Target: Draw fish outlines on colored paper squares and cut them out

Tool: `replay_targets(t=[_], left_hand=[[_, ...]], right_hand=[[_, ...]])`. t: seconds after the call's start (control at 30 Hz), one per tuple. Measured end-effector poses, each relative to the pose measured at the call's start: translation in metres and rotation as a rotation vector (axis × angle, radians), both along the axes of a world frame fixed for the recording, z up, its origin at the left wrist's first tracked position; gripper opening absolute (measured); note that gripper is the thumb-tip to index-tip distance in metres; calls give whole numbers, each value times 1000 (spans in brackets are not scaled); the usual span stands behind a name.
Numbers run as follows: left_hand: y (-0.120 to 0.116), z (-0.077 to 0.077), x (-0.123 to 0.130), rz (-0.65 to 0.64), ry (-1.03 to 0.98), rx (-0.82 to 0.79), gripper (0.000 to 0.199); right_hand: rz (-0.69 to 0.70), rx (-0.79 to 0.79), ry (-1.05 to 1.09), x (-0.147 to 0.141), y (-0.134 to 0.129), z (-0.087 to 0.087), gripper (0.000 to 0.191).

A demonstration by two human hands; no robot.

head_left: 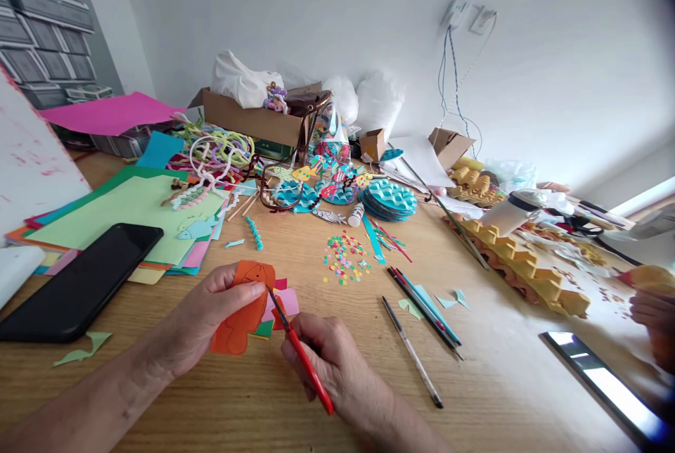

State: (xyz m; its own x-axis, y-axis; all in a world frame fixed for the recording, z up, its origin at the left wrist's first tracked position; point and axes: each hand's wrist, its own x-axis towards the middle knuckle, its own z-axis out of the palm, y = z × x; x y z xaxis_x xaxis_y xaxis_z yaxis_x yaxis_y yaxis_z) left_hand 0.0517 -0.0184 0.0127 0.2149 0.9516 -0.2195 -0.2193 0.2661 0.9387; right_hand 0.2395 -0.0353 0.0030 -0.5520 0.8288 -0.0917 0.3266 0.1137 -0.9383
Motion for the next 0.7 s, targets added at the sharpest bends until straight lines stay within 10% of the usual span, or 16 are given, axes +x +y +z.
replay_targets(t=[0.7], left_hand=[[-2, -3, 6, 62, -13, 25, 12]], right_hand=[[-43, -229, 135, -3, -1, -14, 27]])
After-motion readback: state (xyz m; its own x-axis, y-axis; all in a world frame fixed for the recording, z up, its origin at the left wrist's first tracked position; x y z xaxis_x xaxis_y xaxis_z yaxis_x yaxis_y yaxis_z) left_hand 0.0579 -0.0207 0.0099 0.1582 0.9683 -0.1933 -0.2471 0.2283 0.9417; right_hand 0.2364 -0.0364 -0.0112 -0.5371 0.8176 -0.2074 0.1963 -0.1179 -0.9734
